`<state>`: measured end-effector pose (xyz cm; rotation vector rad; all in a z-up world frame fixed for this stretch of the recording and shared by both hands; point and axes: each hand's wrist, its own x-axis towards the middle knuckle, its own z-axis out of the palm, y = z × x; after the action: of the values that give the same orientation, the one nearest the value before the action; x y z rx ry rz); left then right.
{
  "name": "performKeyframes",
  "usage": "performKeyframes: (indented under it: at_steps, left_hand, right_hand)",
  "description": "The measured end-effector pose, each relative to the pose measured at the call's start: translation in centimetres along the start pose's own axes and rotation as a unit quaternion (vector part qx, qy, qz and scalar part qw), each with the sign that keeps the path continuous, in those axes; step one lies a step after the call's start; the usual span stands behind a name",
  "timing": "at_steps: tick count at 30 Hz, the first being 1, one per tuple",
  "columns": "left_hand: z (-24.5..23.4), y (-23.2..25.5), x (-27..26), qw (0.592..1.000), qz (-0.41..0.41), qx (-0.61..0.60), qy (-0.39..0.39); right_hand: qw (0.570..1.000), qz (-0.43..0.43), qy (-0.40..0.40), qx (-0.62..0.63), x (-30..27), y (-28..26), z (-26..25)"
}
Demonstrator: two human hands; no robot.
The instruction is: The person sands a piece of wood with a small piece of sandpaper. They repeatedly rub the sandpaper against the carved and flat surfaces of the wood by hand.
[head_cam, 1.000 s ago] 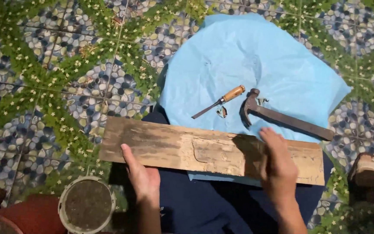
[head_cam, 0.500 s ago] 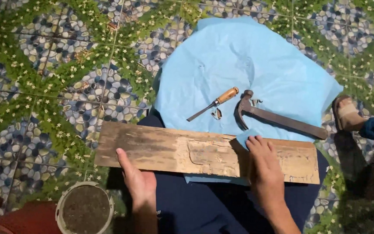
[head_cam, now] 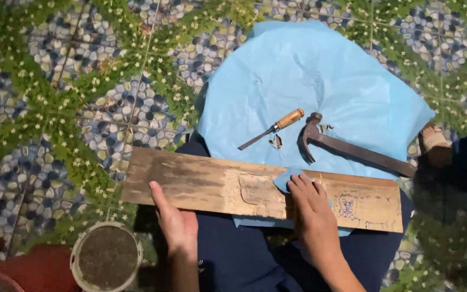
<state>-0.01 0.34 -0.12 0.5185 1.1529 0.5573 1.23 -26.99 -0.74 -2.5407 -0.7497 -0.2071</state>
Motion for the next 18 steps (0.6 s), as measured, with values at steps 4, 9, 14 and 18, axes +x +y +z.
performKeyframes:
  at_steps: [4,9,14,18]
  left_hand:
    - [0.3,0.6,-1.1,0.999,-0.03,0.04,-0.001]
    - [0.3,0.8,-1.1,0.999,-0.039,0.037,0.005]
    - [0.1,0.3,-0.6,1.0,-0.002,0.014,-0.007]
    - [0.3,0.4,-0.8,0.999,-0.013,0.029,-0.008]
  right_hand:
    - [0.999,-0.023,0.037,0.028,-0.4,-1.1,2.2]
    - [1.0,0.006,-0.004,0.004,-0.3,0.3,0.1]
    - [0.999,0.014,0.011,-0.029,-1.4,1.5,1.5]
    - [0.999,-0.026,0.022,-0.007,0.1,-1.5,3.2]
